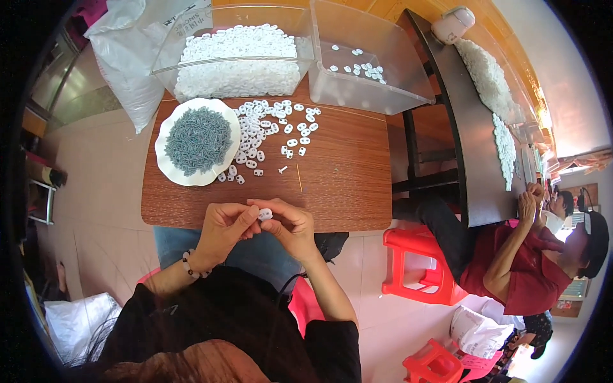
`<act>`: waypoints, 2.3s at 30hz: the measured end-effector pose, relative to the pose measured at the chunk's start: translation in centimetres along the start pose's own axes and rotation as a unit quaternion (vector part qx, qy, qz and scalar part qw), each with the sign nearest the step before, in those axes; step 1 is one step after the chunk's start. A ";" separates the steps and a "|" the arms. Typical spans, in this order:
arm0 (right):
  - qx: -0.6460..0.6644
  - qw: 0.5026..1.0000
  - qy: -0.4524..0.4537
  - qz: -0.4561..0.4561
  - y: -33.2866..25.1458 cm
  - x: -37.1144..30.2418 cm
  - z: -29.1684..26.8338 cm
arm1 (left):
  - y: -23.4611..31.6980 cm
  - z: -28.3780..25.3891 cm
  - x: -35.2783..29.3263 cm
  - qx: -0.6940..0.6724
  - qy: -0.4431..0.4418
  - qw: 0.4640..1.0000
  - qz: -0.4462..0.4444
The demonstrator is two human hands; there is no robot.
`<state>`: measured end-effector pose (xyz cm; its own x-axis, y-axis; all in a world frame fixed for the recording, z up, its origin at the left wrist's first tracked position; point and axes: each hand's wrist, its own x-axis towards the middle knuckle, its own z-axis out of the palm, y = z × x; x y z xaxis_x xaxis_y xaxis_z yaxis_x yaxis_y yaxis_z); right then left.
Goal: Assembling small white plastic components by hand at a workbench.
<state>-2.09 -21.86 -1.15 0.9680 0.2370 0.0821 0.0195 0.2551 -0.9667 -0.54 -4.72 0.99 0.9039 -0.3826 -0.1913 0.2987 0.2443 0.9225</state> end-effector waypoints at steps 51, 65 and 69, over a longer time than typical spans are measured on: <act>-0.582 0.806 -0.028 -0.103 0.9 10.6 -0.9 | -2.4 -4.5 0.6 0.071 0.026 0.996 -0.044; -0.659 0.752 0.019 -0.011 1.8 8.3 -1.6 | 0.6 -3.9 1.0 0.210 0.039 0.977 -0.009; -0.619 0.780 0.006 -0.091 3.2 8.9 -1.4 | 1.3 -8.8 1.6 0.412 0.203 0.880 0.123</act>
<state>6.97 -20.24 -3.83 0.9234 0.2919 0.2491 0.3759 -0.8191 -0.4333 4.03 2.85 -1.09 0.9949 -0.0172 0.0995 -0.0940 -0.5179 0.8502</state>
